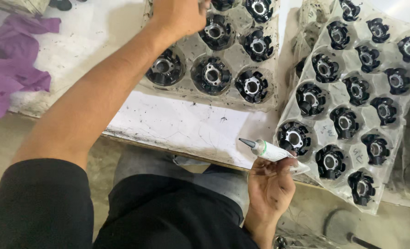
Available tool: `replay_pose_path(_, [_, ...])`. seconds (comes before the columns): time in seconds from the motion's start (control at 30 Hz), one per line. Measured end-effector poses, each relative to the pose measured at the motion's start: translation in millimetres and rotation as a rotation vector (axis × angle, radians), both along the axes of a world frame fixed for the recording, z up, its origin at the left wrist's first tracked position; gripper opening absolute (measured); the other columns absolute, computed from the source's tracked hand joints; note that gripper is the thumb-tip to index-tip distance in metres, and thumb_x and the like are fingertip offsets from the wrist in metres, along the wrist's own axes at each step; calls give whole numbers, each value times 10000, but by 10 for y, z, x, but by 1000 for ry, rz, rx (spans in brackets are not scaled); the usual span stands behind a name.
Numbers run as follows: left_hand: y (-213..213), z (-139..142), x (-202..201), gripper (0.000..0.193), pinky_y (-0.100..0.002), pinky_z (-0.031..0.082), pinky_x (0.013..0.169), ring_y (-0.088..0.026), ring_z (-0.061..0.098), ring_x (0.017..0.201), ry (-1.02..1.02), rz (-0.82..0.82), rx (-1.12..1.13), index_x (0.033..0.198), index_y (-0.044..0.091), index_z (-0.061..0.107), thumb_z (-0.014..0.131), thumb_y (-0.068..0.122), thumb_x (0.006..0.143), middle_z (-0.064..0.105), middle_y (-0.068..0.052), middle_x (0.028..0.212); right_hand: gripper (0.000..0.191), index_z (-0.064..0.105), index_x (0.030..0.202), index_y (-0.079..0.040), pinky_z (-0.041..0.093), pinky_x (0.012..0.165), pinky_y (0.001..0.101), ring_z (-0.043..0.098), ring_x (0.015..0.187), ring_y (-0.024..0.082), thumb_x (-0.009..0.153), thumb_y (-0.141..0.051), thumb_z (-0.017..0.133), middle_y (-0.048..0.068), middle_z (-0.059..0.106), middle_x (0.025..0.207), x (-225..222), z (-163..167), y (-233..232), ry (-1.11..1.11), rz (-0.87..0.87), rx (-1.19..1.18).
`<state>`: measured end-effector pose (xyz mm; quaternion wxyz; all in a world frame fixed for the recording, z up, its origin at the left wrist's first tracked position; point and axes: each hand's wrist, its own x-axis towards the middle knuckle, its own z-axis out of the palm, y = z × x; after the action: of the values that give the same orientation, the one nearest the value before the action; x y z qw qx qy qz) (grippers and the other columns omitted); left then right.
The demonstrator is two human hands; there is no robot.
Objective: The person picks black rotor-like clutch components one at a time from molded trays and applies adhesive from a nozzle-tipped tube onto each component, rotating the part by hand to reach different spots, then places it back into the tray. Around 50 seconds in, the person wipes the tube tip with a cloth before resuming applying adhesive to more components.
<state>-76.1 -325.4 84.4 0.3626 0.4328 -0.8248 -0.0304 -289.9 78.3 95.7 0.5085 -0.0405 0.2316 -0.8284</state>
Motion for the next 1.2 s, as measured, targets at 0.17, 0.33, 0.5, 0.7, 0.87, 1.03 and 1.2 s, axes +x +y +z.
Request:
replay_pose_path(0.17, [354,107,-241,323,-621,387,1038,-460,497,1273,-363,-95,8,840,106,816,750,422,857,669,-240,1165,143,720,1077,-232,532,856,348,691,910,190,938,-235,690,-72,754,1055,-37,-86,-25,38,19,108])
replay_pose_path(0.33, [510,142,-379,557,-676,293,1077,-519,398,1272,-315,-46,-84,990,40,749,691,587,902,502,-349,1265,177,732,1222,-136,520,913,349,619,833,143,1048,-167,724,-11,727,1056,-123,-278,-20,-40,64,-60])
replay_pose_path(0.5, [960,468,-425,604,-564,464,911,-456,545,1081,74,-98,331,1175,7,634,605,584,998,487,-332,1223,182,697,1112,-137,520,995,347,678,1063,148,936,-88,705,-19,739,1092,-280,-344,-48,-66,41,157])
replay_pose_path(0.7, [1966,864,-117,471,-482,519,998,-336,599,1139,391,-196,565,997,30,610,684,496,980,599,-195,1116,224,674,1175,-130,497,1054,366,656,1089,143,982,-19,704,-10,723,1114,-220,-167,-90,83,-56,32])
replay_pose_path(0.87, [2230,794,60,668,-519,495,1177,-288,469,1319,1315,-683,275,1263,46,485,919,334,844,463,-136,1329,230,599,1187,-133,504,970,310,701,1078,196,1012,-3,673,28,708,1098,-35,26,-10,541,-277,-39])
replay_pose_path(1.03, [2277,636,104,521,-541,487,1180,-429,552,1373,2018,-891,893,1310,63,584,707,260,843,588,-213,1421,164,577,1088,-108,561,950,279,669,937,154,1071,0,700,16,670,973,239,162,-6,768,-497,-244])
replay_pose_path(1.2, [2540,667,71,520,-591,522,1059,-502,606,1241,2180,-878,1117,1291,-3,612,565,410,979,642,-232,1281,253,544,970,-133,615,757,295,661,845,181,910,-43,773,21,627,888,500,282,-60,1087,-741,-291])
